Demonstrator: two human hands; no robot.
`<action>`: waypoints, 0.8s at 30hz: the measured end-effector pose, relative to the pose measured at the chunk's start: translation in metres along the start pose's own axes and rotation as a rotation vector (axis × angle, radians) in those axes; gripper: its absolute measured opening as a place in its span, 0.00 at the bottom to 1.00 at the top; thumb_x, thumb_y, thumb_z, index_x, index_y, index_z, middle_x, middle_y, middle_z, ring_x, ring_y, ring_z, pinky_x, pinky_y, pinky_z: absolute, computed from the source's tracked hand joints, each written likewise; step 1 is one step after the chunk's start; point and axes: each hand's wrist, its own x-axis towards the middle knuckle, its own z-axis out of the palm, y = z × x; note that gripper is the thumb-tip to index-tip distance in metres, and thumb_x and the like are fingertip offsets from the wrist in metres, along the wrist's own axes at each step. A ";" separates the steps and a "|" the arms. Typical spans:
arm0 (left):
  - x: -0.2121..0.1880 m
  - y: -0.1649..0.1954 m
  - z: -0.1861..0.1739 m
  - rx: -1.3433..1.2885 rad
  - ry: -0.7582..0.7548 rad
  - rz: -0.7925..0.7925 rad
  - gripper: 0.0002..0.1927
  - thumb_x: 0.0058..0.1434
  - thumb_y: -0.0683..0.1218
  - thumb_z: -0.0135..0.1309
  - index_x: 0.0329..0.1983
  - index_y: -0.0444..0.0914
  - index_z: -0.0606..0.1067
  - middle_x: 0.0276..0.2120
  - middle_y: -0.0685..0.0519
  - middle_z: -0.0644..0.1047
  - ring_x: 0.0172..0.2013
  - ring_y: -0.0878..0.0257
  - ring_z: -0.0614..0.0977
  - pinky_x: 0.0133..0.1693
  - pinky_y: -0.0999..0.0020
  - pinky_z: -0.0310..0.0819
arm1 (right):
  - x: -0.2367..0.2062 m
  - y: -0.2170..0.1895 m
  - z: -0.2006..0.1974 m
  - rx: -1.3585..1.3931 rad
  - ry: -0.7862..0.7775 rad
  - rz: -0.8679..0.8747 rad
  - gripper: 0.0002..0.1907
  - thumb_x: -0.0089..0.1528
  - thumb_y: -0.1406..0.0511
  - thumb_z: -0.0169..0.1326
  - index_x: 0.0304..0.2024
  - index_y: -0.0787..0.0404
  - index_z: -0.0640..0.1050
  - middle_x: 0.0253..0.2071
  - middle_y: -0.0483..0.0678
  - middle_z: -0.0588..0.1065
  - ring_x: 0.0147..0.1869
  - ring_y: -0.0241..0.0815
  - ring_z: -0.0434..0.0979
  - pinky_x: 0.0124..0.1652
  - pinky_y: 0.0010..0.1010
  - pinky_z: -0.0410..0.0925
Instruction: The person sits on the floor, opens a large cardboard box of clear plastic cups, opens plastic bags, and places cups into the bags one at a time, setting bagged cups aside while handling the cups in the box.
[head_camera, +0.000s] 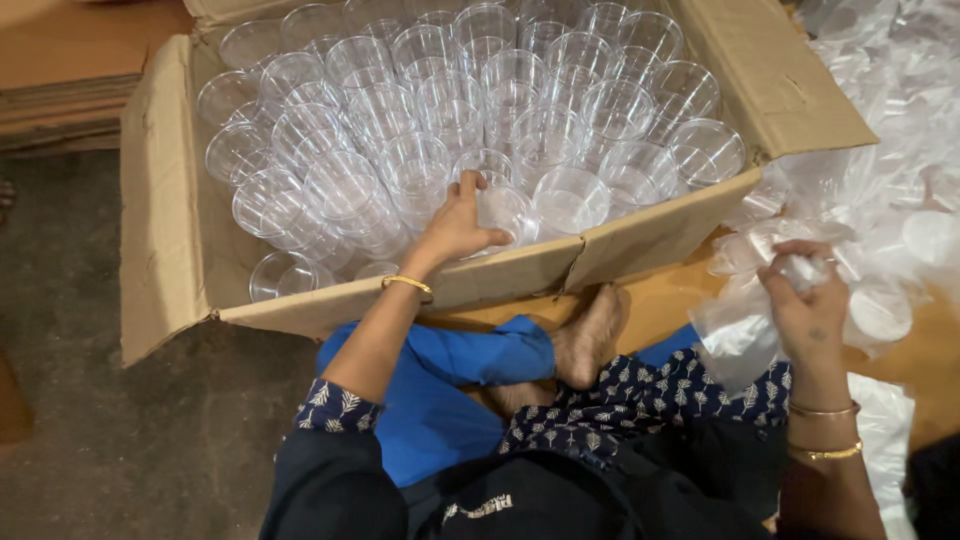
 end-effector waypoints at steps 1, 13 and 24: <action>-0.002 0.004 -0.005 -0.017 0.017 0.003 0.45 0.39 0.54 0.73 0.57 0.39 0.63 0.46 0.37 0.73 0.47 0.39 0.78 0.49 0.51 0.71 | -0.005 0.006 0.000 0.008 -0.014 0.080 0.10 0.64 0.72 0.58 0.49 0.63 0.75 0.39 0.42 0.73 0.41 0.29 0.69 0.40 0.21 0.63; 0.034 0.070 0.034 -0.239 0.266 0.036 0.28 0.53 0.55 0.70 0.49 0.39 0.71 0.46 0.36 0.71 0.46 0.39 0.70 0.48 0.43 0.64 | -0.062 0.094 0.024 -0.702 -0.097 -0.032 0.17 0.58 0.64 0.61 0.49 0.62 0.79 0.35 0.58 0.77 0.34 0.54 0.78 0.38 0.44 0.70; 0.051 -0.009 -0.072 0.480 0.077 -0.241 0.58 0.42 0.63 0.73 0.71 0.42 0.57 0.63 0.31 0.61 0.65 0.30 0.59 0.63 0.43 0.55 | -0.066 0.091 0.031 -0.757 -0.153 -0.088 0.13 0.60 0.62 0.59 0.47 0.58 0.79 0.42 0.55 0.79 0.42 0.59 0.79 0.42 0.47 0.72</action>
